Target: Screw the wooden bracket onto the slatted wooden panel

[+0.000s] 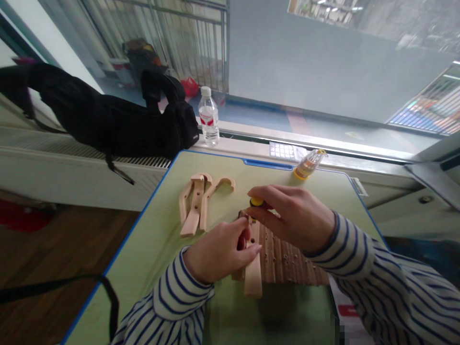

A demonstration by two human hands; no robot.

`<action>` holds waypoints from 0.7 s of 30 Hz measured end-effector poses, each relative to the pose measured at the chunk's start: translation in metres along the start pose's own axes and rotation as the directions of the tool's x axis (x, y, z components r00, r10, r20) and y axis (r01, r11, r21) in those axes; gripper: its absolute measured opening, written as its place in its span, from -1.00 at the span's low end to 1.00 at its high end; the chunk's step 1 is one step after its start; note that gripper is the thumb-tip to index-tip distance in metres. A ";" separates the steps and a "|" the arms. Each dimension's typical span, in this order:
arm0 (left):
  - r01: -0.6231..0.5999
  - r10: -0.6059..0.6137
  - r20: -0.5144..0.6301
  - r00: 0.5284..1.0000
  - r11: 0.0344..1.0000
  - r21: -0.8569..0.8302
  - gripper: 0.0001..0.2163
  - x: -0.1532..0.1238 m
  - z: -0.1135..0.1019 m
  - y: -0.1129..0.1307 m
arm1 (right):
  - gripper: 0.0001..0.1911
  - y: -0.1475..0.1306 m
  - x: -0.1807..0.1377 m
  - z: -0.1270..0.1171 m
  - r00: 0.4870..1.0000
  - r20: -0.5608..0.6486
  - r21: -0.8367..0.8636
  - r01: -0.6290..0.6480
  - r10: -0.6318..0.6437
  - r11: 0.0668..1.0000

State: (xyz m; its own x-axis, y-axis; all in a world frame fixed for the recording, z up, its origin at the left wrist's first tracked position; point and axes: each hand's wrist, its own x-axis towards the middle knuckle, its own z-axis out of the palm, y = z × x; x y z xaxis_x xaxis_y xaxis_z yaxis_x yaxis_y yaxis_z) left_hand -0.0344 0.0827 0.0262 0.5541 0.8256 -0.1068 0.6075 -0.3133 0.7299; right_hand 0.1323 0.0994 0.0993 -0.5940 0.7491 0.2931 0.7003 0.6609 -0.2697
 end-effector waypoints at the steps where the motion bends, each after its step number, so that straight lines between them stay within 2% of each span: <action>1: -0.002 0.002 0.000 1.000 1.000 0.003 -0.83 0.000 0.000 0.000 | -0.77 0.000 0.000 0.000 1.000 0.000 -0.002 0.002 -0.002 1.000; 7: 0.005 -0.004 -0.025 1.000 1.000 0.019 -0.81 0.001 0.001 -0.003 | -0.76 0.000 0.001 0.000 1.000 0.008 -0.006 0.004 -0.004 1.000; 12: 0.089 -0.075 -0.148 0.986 0.991 0.096 -0.70 0.007 0.003 -0.007 | -0.77 -0.002 0.001 -0.003 1.000 0.018 -0.023 0.022 -0.022 0.999; 15: 0.114 -0.090 -0.199 0.976 0.987 0.114 -0.73 0.009 0.006 -0.008 | -0.76 -0.001 0.002 -0.003 0.999 0.027 -0.032 0.027 -0.026 0.999; 21: 0.133 -0.109 -0.219 0.970 0.986 0.100 -0.79 0.012 0.010 -0.005 | -0.76 0.000 0.003 -0.001 0.999 0.037 -0.030 0.020 -0.019 0.999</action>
State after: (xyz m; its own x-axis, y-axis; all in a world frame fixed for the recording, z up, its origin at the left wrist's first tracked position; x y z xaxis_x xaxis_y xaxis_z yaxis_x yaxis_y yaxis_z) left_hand -0.0256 0.0897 0.0144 0.3466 0.9373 -0.0353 0.7300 -0.2459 0.6376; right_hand 0.1305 0.1017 0.1014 -0.6212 0.7377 0.2643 0.6998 0.6740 -0.2367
